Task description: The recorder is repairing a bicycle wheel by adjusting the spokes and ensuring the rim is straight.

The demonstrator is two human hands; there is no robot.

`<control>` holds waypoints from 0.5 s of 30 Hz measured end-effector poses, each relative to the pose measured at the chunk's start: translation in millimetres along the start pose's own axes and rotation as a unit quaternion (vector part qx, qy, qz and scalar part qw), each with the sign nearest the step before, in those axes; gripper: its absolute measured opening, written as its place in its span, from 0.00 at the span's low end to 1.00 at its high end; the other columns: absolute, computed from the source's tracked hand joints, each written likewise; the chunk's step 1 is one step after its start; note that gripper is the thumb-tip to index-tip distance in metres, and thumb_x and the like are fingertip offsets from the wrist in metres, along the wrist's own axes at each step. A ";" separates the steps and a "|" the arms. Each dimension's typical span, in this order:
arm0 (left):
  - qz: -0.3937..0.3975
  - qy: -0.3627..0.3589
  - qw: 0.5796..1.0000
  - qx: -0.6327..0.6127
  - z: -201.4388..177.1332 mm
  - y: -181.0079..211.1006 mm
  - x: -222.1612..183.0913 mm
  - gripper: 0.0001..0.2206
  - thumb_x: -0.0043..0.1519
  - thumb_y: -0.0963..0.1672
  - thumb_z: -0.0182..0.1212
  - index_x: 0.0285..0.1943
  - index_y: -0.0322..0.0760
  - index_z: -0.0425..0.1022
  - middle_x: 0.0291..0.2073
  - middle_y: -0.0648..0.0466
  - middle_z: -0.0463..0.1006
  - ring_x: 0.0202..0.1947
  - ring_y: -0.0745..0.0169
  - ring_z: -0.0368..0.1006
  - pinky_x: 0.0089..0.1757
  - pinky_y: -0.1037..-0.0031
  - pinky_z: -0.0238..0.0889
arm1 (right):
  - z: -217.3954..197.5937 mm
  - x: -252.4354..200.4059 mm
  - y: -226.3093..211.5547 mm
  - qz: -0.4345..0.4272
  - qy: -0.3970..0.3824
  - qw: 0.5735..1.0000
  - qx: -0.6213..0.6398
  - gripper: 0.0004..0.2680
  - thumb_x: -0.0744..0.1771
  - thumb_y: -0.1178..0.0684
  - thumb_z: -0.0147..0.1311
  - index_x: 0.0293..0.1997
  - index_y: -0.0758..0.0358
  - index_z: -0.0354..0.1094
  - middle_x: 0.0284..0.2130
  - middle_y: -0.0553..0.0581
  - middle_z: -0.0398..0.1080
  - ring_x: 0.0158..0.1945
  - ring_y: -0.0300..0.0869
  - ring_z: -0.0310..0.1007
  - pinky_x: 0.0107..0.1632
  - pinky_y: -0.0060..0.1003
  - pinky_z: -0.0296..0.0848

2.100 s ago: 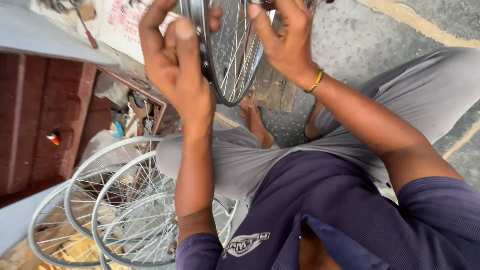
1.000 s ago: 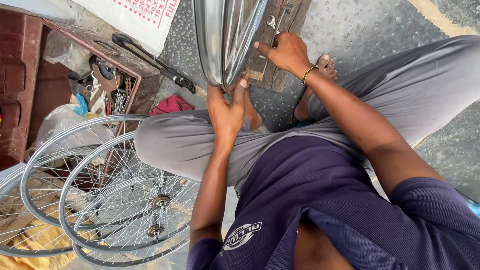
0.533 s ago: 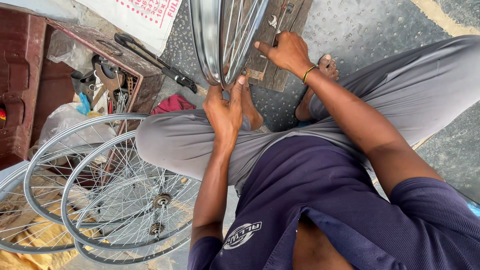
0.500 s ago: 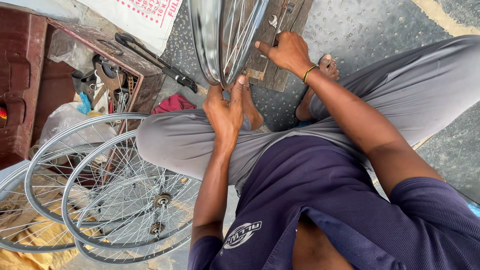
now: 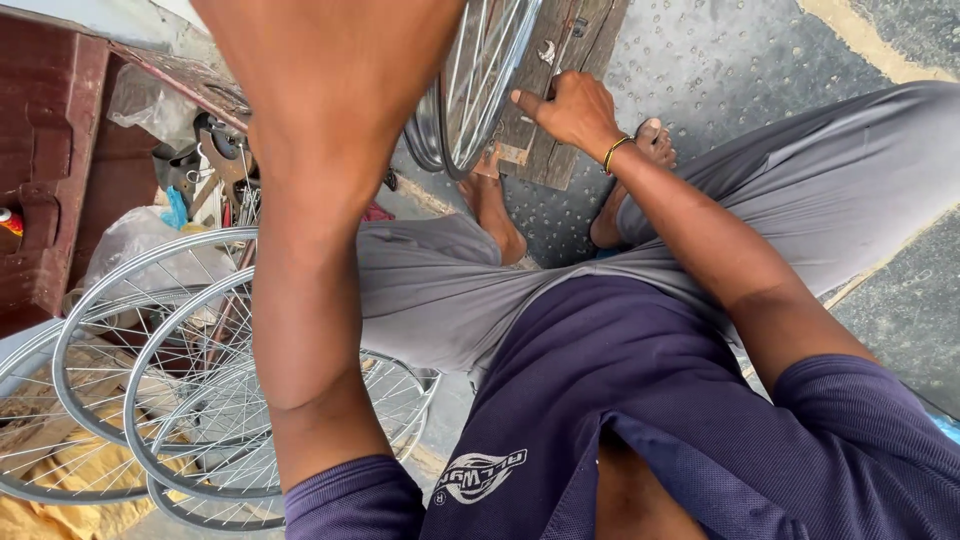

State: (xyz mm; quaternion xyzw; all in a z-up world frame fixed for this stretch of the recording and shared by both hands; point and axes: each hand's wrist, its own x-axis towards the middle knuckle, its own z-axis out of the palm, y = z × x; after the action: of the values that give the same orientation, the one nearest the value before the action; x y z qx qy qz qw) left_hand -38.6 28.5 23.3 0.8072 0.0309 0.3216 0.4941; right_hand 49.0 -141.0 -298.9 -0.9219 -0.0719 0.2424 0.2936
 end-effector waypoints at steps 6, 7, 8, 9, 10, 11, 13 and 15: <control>0.023 -0.050 0.995 0.080 14.1 -7.0 7.9 0.14 0.75 0.43 0.69 0.63 0.32 0.70 0.47 0.48 0.76 0.46 0.52 0.74 0.46 0.71 0.67 | 2.9 -1.7 2.5 0.009 -0.014 1.000 0.007 0.29 0.64 0.27 0.59 0.20 0.74 0.71 0.18 0.73 0.69 0.25 0.61 0.74 0.30 0.55 0.71; 0.030 -0.064 0.993 0.098 17.2 -8.6 9.3 0.13 0.75 0.42 0.69 0.62 0.31 0.70 0.47 0.47 0.75 0.46 0.51 0.73 0.46 0.70 0.66 | 3.0 -0.9 3.7 0.000 -0.009 1.000 0.006 0.29 0.65 0.27 0.59 0.20 0.74 0.70 0.17 0.73 0.69 0.25 0.61 0.74 0.31 0.55 0.71; 0.038 -0.078 0.989 0.116 20.6 -9.8 10.9 0.13 0.76 0.42 0.68 0.62 0.31 0.70 0.48 0.47 0.74 0.47 0.49 0.72 0.46 0.69 0.65 | 2.6 -0.2 5.1 -0.009 -0.004 1.000 0.005 0.29 0.65 0.27 0.59 0.20 0.74 0.70 0.17 0.73 0.69 0.25 0.61 0.74 0.31 0.55 0.71; 0.039 -0.079 0.990 0.114 24.1 -13.5 7.0 0.13 0.76 0.42 0.68 0.62 0.31 0.70 0.48 0.47 0.74 0.47 0.49 0.72 0.46 0.69 0.65 | 3.2 1.2 7.7 -0.007 -0.002 1.000 0.005 0.29 0.65 0.27 0.59 0.20 0.74 0.70 0.17 0.73 0.69 0.25 0.61 0.74 0.31 0.55 0.71; 0.053 -0.075 0.988 0.127 27.4 -17.2 2.9 0.13 0.75 0.41 0.68 0.62 0.30 0.68 0.49 0.46 0.73 0.47 0.48 0.71 0.48 0.67 0.65 | 4.0 2.5 10.4 -0.020 0.016 1.000 0.005 0.29 0.65 0.27 0.60 0.19 0.73 0.71 0.17 0.72 0.68 0.24 0.61 0.74 0.30 0.55 0.71; 0.066 -0.071 0.985 0.142 28.8 -20.5 -2.2 0.14 0.74 0.41 0.67 0.62 0.29 0.67 0.50 0.45 0.72 0.48 0.47 0.70 0.49 0.66 0.64 | 7.9 1.5 11.7 -0.033 0.031 0.999 0.007 0.28 0.64 0.28 0.61 0.19 0.72 0.71 0.16 0.71 0.68 0.24 0.61 0.74 0.29 0.55 0.70; -0.021 -0.064 0.989 0.132 26.3 -59.2 -63.5 0.14 0.71 0.41 0.66 0.60 0.29 0.69 0.48 0.46 0.73 0.45 0.50 0.72 0.47 0.66 0.66 | 4.7 1.0 7.8 -0.017 0.011 1.000 0.007 0.29 0.64 0.27 0.60 0.19 0.73 0.70 0.16 0.71 0.68 0.23 0.60 0.73 0.28 0.55 0.70; -0.106 -0.063 0.986 0.115 28.2 -87.5 -105.3 0.13 0.68 0.41 0.66 0.58 0.28 0.71 0.45 0.46 0.75 0.43 0.52 0.73 0.45 0.66 0.67 | -0.2 0.6 4.2 0.001 -0.005 1.000 0.005 0.30 0.65 0.27 0.59 0.19 0.74 0.69 0.15 0.71 0.68 0.21 0.59 0.73 0.27 0.54 0.69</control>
State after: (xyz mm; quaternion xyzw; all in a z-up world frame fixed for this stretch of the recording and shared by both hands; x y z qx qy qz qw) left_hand -83.0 12.5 -108.3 0.8692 0.1220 0.2104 0.4305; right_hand 49.6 -144.3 -301.4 -0.9193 -0.0711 0.2477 0.2974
